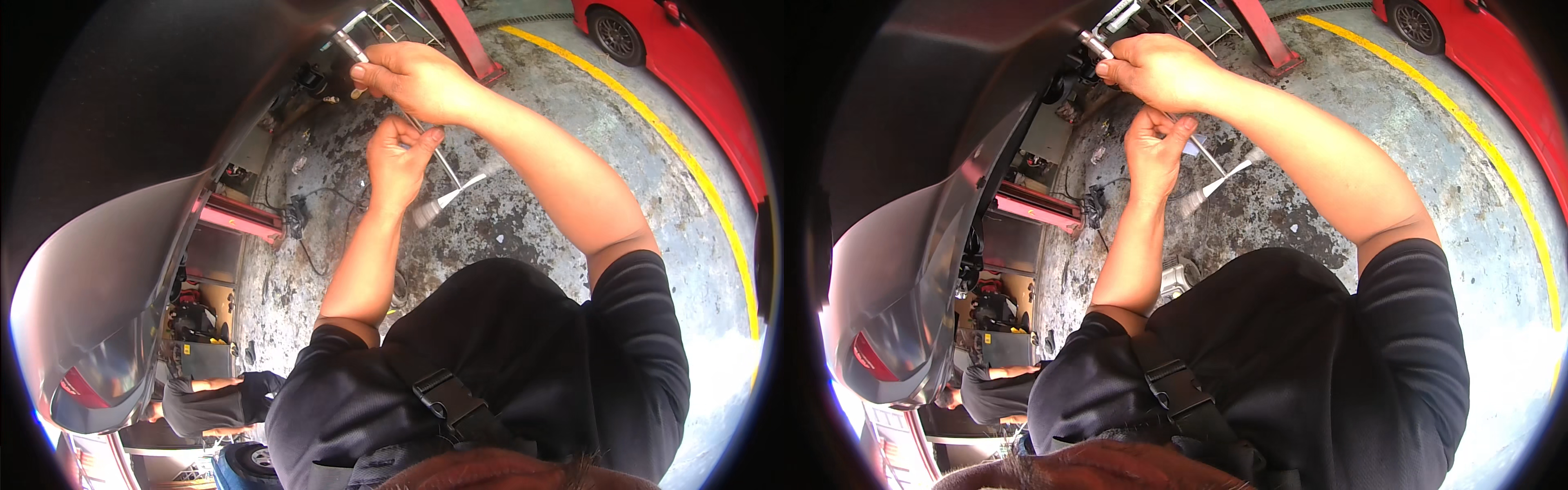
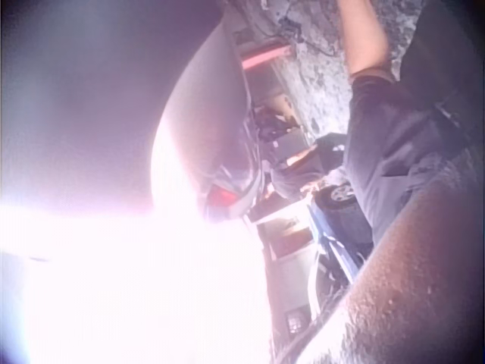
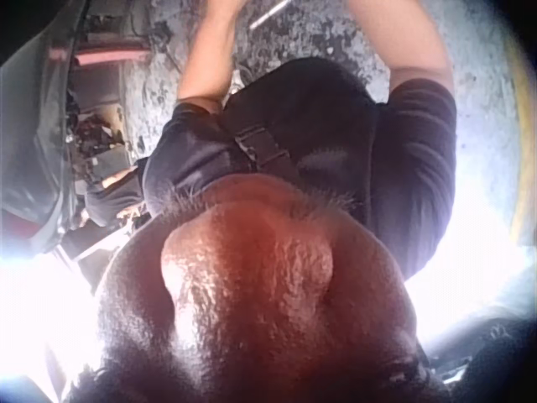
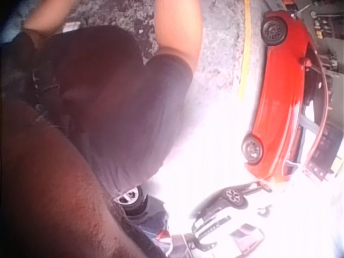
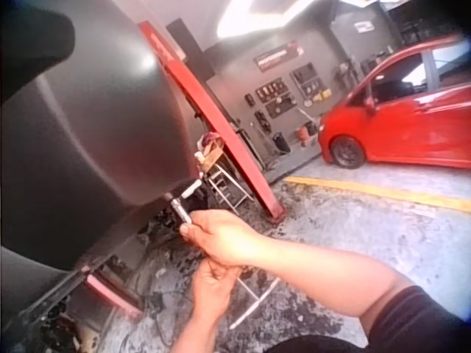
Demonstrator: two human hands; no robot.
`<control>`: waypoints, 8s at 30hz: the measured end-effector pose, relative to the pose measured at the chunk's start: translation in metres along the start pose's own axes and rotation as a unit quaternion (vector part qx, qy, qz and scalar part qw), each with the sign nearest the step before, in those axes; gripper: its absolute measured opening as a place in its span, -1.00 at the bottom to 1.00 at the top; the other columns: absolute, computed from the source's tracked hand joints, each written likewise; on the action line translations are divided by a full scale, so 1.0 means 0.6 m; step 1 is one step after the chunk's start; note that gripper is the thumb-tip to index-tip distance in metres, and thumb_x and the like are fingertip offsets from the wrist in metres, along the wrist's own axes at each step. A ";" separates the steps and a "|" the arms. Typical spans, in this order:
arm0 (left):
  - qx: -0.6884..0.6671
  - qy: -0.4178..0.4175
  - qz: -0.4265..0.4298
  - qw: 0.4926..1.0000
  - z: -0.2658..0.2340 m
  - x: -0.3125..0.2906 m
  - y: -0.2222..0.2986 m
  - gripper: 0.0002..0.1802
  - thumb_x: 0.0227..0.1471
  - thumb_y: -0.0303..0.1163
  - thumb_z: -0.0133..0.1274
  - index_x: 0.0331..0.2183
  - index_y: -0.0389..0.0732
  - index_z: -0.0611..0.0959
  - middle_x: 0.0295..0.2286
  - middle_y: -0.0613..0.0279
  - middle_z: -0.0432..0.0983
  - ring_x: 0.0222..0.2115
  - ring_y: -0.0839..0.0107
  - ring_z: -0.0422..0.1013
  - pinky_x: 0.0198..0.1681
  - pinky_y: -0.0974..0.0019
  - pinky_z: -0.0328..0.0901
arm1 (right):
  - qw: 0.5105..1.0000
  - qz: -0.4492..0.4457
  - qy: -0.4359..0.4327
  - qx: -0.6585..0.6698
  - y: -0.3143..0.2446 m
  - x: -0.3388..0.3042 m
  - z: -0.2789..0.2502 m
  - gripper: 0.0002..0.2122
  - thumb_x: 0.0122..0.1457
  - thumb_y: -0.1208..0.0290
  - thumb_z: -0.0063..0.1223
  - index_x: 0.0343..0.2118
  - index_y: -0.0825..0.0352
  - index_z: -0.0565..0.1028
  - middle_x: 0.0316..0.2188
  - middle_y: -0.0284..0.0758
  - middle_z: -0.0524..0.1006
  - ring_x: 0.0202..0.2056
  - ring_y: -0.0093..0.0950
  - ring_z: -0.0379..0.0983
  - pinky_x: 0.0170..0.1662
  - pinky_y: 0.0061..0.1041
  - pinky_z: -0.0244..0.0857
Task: The person uses a T-handle hex wrench to tighten bolts on the rear brake assembly of a car. The camera is head-mounted and shows the hands manipulating the tool around the brake caliper and wheel hub area.
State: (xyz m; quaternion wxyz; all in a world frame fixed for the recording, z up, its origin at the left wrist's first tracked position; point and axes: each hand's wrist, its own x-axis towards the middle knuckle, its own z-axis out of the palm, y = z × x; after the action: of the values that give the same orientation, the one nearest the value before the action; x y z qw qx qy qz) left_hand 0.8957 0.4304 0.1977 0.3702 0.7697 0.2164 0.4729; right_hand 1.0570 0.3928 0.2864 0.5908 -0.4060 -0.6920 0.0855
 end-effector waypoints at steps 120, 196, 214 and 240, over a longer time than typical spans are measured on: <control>-0.186 -0.290 0.095 0.934 0.008 0.089 0.042 -0.75 0.40 -0.23 0.07 -0.19 -0.24 0.60 -0.36 0.08 0.69 -0.35 0.34 0.61 -0.21 0.31 0.45 | 0.704 -0.040 0.675 -0.218 0.094 -0.362 0.180 -0.56 0.27 0.30 0.15 0.22 0.15 0.47 0.03 -0.29 0.53 0.11 -0.35 0.45 0.31 -0.19 0.16; -0.169 -0.368 -0.283 0.869 0.314 -0.015 -0.198 -0.75 0.42 -0.28 0.03 -0.11 -0.28 0.62 -0.21 0.22 0.62 -0.21 0.50 0.49 -0.06 0.34 0.42 | 0.979 0.160 -0.019 -0.128 0.286 -0.599 -0.192 -0.86 0.20 0.34 0.24 -0.30 0.30 0.60 -0.41 -0.24 0.58 -0.33 -0.14 0.50 -0.19 -0.17 0.39; -0.180 -0.185 0.011 0.966 0.229 0.373 -0.253 -0.66 0.39 -0.21 0.06 -0.12 -0.33 0.68 -0.19 0.04 0.64 -0.13 0.28 0.56 -0.08 0.19 0.42 | 0.964 0.169 -0.112 0.173 0.635 -0.169 -0.303 -0.82 0.25 0.40 0.27 -0.19 0.39 0.58 -0.13 -0.17 0.63 -0.08 -0.30 0.57 0.05 -0.35 0.40; 0.218 0.540 0.212 0.785 0.188 0.439 0.090 -0.68 0.44 -0.15 -0.03 0.01 -0.15 0.58 -0.23 0.11 0.67 -0.38 0.46 0.52 -0.19 0.29 0.42 | 0.649 -0.300 -0.384 0.583 0.596 0.565 -0.082 -0.75 0.47 0.43 -0.06 0.07 0.46 0.50 -0.27 -0.24 0.61 -0.23 -0.51 0.58 -0.12 -0.53 0.44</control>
State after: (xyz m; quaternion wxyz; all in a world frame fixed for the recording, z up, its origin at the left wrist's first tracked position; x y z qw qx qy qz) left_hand 1.1157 0.5353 0.3578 -0.0942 0.4758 0.3090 0.8181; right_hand 1.2748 0.8343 0.3402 0.3805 0.3216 -0.7484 0.4379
